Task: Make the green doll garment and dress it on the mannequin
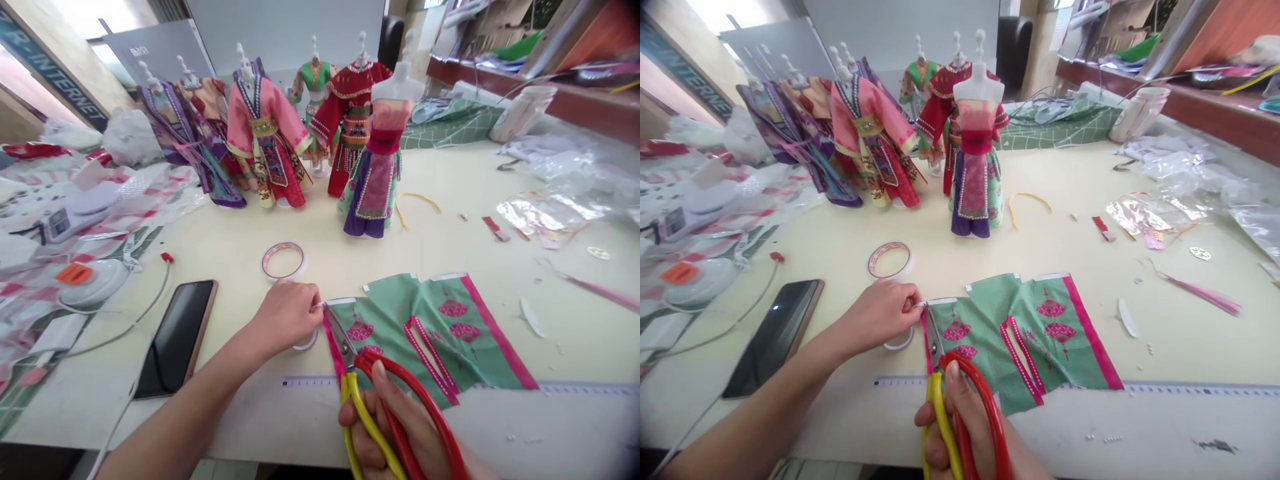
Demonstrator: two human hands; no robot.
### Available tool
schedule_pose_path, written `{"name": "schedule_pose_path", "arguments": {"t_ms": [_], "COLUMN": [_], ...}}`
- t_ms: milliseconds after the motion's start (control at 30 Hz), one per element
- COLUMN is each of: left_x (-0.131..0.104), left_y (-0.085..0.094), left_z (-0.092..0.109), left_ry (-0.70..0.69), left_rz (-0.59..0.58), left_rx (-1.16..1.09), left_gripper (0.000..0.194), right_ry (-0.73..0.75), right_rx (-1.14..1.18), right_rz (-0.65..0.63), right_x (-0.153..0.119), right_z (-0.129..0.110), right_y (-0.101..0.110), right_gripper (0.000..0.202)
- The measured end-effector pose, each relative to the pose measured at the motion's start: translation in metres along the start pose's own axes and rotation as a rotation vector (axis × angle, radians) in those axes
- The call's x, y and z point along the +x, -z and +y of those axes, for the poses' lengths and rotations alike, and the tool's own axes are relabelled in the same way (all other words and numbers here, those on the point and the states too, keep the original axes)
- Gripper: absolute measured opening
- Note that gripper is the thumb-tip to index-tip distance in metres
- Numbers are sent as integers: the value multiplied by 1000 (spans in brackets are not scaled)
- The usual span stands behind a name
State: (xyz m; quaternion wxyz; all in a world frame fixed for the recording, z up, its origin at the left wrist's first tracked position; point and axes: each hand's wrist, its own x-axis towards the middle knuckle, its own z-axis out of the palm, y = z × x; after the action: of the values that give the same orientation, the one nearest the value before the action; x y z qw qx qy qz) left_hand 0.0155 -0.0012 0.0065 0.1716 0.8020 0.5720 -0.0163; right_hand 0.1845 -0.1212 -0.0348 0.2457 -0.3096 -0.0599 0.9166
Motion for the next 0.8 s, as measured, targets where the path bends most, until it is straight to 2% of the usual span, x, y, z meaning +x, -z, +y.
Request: {"name": "schedule_pose_path", "arguments": {"t_ms": [433, 800], "left_x": [-4, -6], "left_y": [-1, -3], "left_z": [11, 14], "left_ry": [-92, -74], "left_rz": [19, 10], "left_rx": [312, 321], "left_gripper": [22, 20], "right_ry": [22, 20], "right_rx": [-37, -43], "right_rz": [45, 20], "right_x": [0, 4], "right_z": [2, 8], "right_y": [5, 13], "right_gripper": [71, 67]}}
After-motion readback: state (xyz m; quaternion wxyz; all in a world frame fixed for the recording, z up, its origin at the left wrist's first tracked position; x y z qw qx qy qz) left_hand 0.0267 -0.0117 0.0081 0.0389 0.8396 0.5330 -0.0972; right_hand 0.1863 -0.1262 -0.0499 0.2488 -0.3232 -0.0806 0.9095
